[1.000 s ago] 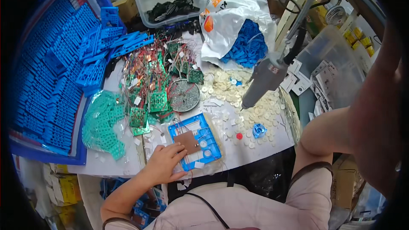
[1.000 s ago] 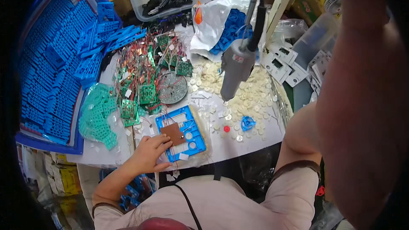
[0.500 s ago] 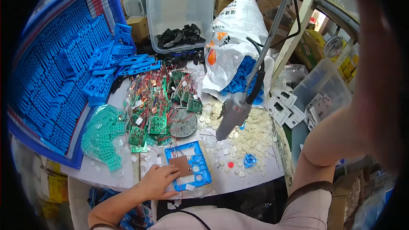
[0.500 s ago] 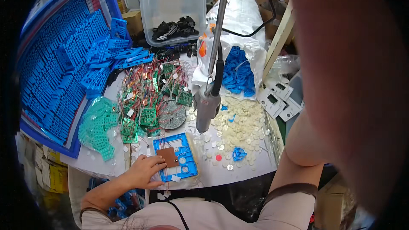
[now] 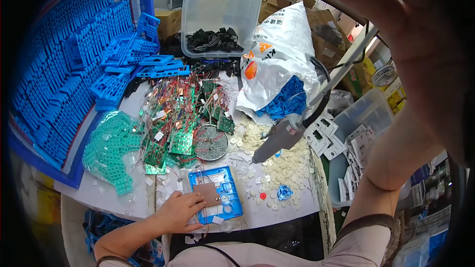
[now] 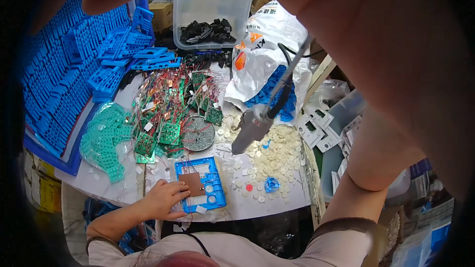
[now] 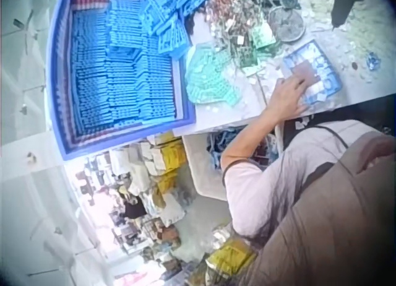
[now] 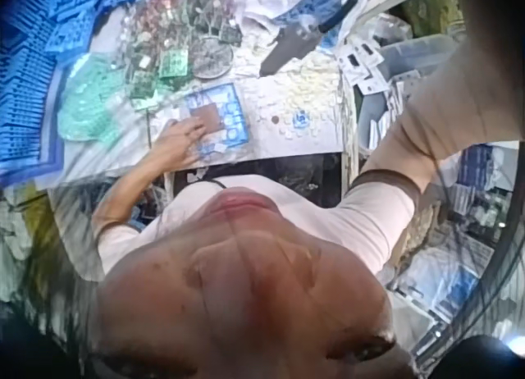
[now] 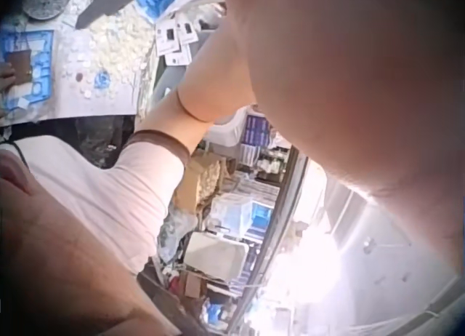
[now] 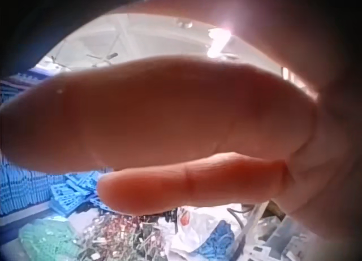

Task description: The recorder is assembling a toy electronic device by placing components into a blue plastic housing and using an electric screwdriver.

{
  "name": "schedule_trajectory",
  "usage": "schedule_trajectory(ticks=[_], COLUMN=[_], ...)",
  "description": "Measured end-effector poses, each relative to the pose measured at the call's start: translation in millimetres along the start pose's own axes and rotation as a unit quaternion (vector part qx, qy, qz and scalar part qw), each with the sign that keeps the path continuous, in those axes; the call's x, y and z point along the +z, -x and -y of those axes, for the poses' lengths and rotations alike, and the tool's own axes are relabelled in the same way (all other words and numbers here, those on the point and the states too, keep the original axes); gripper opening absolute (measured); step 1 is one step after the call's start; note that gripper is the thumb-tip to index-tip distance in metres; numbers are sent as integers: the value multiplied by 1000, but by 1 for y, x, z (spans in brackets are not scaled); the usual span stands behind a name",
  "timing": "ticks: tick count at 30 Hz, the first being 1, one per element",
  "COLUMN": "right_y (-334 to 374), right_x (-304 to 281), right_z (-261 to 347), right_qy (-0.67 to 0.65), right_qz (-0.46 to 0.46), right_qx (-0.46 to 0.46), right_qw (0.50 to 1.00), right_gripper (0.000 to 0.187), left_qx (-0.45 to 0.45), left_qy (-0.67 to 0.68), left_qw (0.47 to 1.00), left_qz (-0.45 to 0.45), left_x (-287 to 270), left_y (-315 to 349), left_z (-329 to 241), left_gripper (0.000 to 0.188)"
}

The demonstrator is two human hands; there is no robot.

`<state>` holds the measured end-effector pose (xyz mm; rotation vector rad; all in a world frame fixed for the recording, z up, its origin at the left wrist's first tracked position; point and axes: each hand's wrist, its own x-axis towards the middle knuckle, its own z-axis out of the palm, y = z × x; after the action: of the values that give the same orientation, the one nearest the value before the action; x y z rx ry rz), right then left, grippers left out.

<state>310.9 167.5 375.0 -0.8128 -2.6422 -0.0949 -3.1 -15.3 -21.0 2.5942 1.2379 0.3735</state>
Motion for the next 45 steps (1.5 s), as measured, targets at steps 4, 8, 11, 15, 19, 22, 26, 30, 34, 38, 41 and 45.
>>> schedule_trajectory(ticks=[4, 8, 11, 15, 19, 22, 26, 30, 34, 38, 41, 45], right_y=[-11, -13, -14, -7, 0, 4, 6, 8, 9, 23, 37, 59], right_x=[11, 3, 7, 0, -3, -6, -1, 5, 13, 37, 97, 155], right_z=[-3, -4, -13, -18, -25, -26, -27, -21, -11, 5, 29, 102], right_qy=[-1, 7, -9, -14, -28, -28, -39, -62, -129, -344, -595, -772], right_qz=[11, 9, -11, -36, -61, -67, -68, -71, -85, -105, -91, -184], right_qx=[4, 14, 7, 11, 9, 12, 17, 10, -20, -113, -223, -207], right_qw=[1000, 1000, 1000, 999, 998, 997, 997, 995, 988, 926, 767, 572], right_gripper=[60, 61, 61, 62, 62, 63, 63, 63, 64, 64, 65, 44], left_qx=[-7, -1, -13, -4, -9, -9, -14, -20, -26, -11, -14, -20], left_qy=[3, 5, -8, 2, 6, 4, -6, -5, -7, 4, 5, 8], left_qw=[1000, 1000, 1000, 1000, 1000, 1000, 1000, 1000, 999, 1000, 1000, 1000], left_qz=[-4, -7, 3, 4, 3, 5, 10, 14, 17, 9, 0, 12], left_x=[3, 3, -1, 1, -2, -3, -3, -2, -2, 4, 5, -1], left_y=[3, -1, 5, 1, -2, -3, -2, 2, 6, -1, 0, -2], left_z=[2, 0, 1, 3, 0, -1, -3, -1, -1, -1, 0, -2], left_gripper=[64, 63, 63, 62, 62, 62, 62, 66, 67, 67, 65, 62])
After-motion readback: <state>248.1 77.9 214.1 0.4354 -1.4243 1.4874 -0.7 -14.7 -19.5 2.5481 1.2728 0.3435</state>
